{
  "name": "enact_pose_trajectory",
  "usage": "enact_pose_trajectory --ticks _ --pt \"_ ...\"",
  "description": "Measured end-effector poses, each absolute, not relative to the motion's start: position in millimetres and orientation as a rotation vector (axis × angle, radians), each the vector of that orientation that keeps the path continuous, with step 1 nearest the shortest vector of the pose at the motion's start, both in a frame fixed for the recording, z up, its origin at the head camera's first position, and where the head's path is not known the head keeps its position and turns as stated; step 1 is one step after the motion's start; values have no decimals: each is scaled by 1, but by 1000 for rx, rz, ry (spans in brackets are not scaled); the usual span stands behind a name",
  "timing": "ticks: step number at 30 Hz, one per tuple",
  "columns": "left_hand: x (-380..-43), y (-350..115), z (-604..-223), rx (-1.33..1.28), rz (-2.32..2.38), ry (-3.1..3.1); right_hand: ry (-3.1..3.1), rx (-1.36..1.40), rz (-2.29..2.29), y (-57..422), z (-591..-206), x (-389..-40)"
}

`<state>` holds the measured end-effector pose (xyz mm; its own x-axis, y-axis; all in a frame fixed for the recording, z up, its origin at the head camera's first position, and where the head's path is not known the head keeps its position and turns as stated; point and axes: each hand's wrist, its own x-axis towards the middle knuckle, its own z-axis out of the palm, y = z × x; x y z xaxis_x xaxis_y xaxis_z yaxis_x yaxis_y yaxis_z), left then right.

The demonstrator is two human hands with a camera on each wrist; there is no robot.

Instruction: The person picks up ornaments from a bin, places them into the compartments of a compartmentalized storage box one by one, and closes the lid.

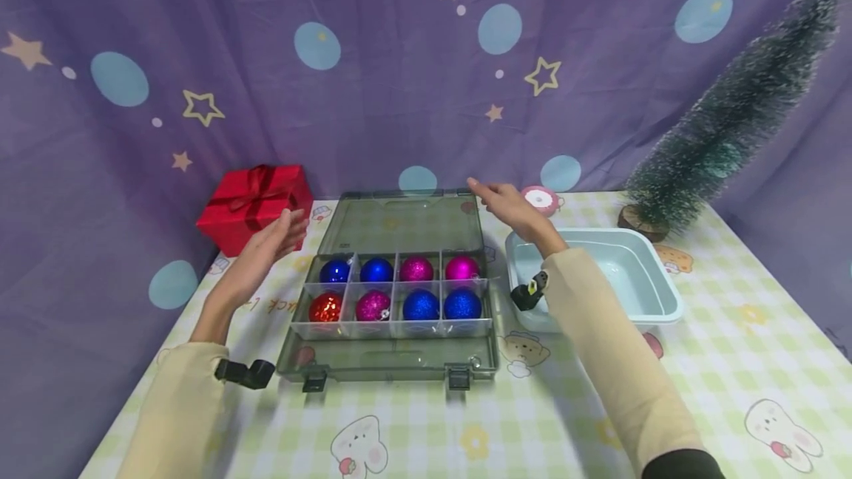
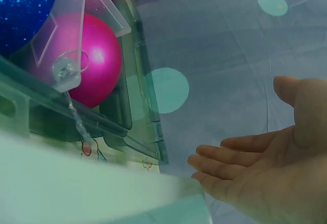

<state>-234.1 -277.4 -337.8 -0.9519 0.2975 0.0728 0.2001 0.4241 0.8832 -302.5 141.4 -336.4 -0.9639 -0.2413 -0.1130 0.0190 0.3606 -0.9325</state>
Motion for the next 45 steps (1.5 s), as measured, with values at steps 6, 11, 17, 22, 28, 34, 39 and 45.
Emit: enact_pose_trajectory --ticks 6,11,17,22,28,34,39,45 --pt "-256 -271 -340 382 1679 2391 2290 -132 -1681 141 -340 -309" --pt "-267 -270 -348 315 1780 2227 2249 -106 -1618 141 -341 -313" --pt "-281 -271 -360 254 1854 2121 2195 -80 -1633 139 -341 -316" --pt "-291 -271 -366 214 1880 2073 2159 -36 -1627 135 -340 -319" --pt "-297 -270 -371 200 1871 2069 2146 17 -1604 132 -341 -324" --pt "-298 -269 -374 179 1862 2064 2142 31 -1596 128 -344 -326" --pt "-300 -269 -377 157 1819 2078 2161 -42 -1543 123 -347 -326" --pt "-303 -268 -379 141 1805 2069 2170 -76 -1513 121 -352 -325"
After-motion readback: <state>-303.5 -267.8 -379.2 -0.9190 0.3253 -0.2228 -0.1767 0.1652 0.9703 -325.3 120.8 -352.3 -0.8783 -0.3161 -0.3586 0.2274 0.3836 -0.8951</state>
